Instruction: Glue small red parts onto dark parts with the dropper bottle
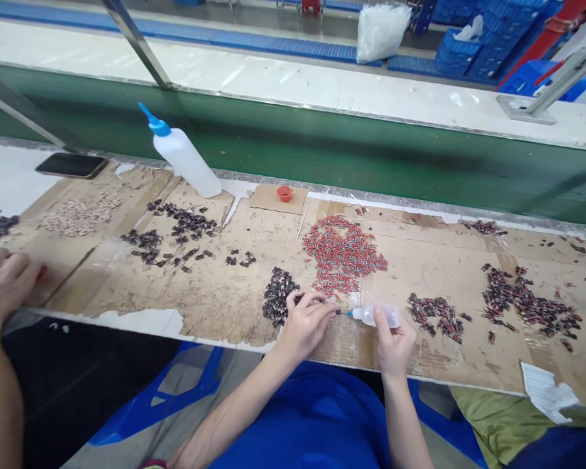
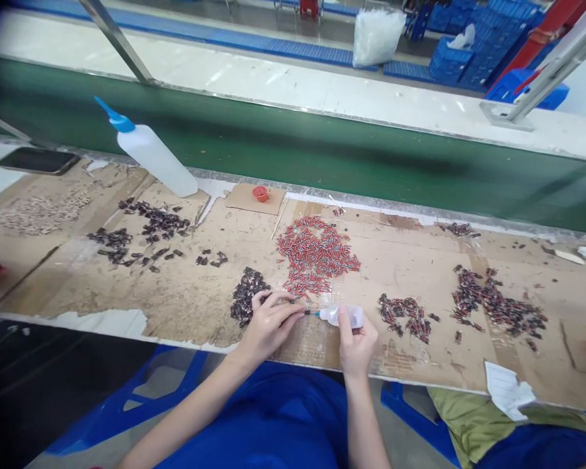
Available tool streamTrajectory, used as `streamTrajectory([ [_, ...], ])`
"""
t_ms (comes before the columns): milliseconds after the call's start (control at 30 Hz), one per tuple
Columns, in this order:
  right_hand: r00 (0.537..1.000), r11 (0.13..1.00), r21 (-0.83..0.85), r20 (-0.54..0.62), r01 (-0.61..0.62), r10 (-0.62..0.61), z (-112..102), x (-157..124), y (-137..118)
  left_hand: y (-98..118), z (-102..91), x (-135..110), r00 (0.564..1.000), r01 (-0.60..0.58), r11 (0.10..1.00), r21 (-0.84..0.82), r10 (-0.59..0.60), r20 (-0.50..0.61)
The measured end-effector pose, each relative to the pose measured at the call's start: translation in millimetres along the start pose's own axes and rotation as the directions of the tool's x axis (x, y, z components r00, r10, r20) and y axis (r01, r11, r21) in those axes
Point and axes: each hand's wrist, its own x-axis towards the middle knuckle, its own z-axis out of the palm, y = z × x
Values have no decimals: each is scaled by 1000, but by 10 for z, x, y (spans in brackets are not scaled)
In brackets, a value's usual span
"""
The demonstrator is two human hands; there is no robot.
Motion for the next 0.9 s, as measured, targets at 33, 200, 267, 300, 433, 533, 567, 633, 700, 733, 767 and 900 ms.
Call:
streamTrajectory([
  [33, 1000, 1000, 15, -15, -6, 6, -17, 10, 27, -2, 7, 2, 1000, 4, 1000, 7, -4, 19],
  [200, 992, 999, -37, -126, 23, -27, -241, 126, 57, -43, 141, -10, 998, -32, 999, 27, 30, 54],
  [267, 981, 968, -251, -184, 14, -62, -377, 161, -23, -76, 163, -22, 999, -28, 1000, 8, 28, 35],
  [300, 973, 930, -368, -218, -6, -80, -437, 166, -76, -94, 148, -28, 999, -14, 1000, -6, 14, 30],
  [433, 930, 814, -578, -263, 60, -256, -453, 95, -259, -146, -60, -52, 997, 53, 996, -74, -49, 54],
  [533, 892, 750, -548, -17, 370, -452, -171, -1, -290, -142, -229, -65, 997, 71, 988, -140, -64, 52],
  [567, 870, 714, -535, 85, 452, -486, -48, -28, -282, -134, -267, -68, 996, 76, 985, -158, -69, 52],
  [633, 843, 637, -567, 228, 522, -487, 190, -66, -253, -120, -315, -74, 996, 84, 980, -182, -76, 54],
  [700, 853, 580, -633, 299, 513, -428, 367, -78, -219, -115, -338, -80, 996, 85, 978, -191, -76, 56],
  [733, 861, 558, -661, 319, 501, -395, 425, -75, -204, -117, -345, -83, 996, 85, 977, -193, -76, 55],
  [767, 869, 543, -681, 333, 491, -367, 463, -69, -190, -120, -351, -85, 995, 87, 977, -196, -78, 55],
  [900, 887, 525, -714, 374, 462, -272, 491, -39, -176, -132, -365, -79, 994, 105, 977, -187, -95, 59],
])
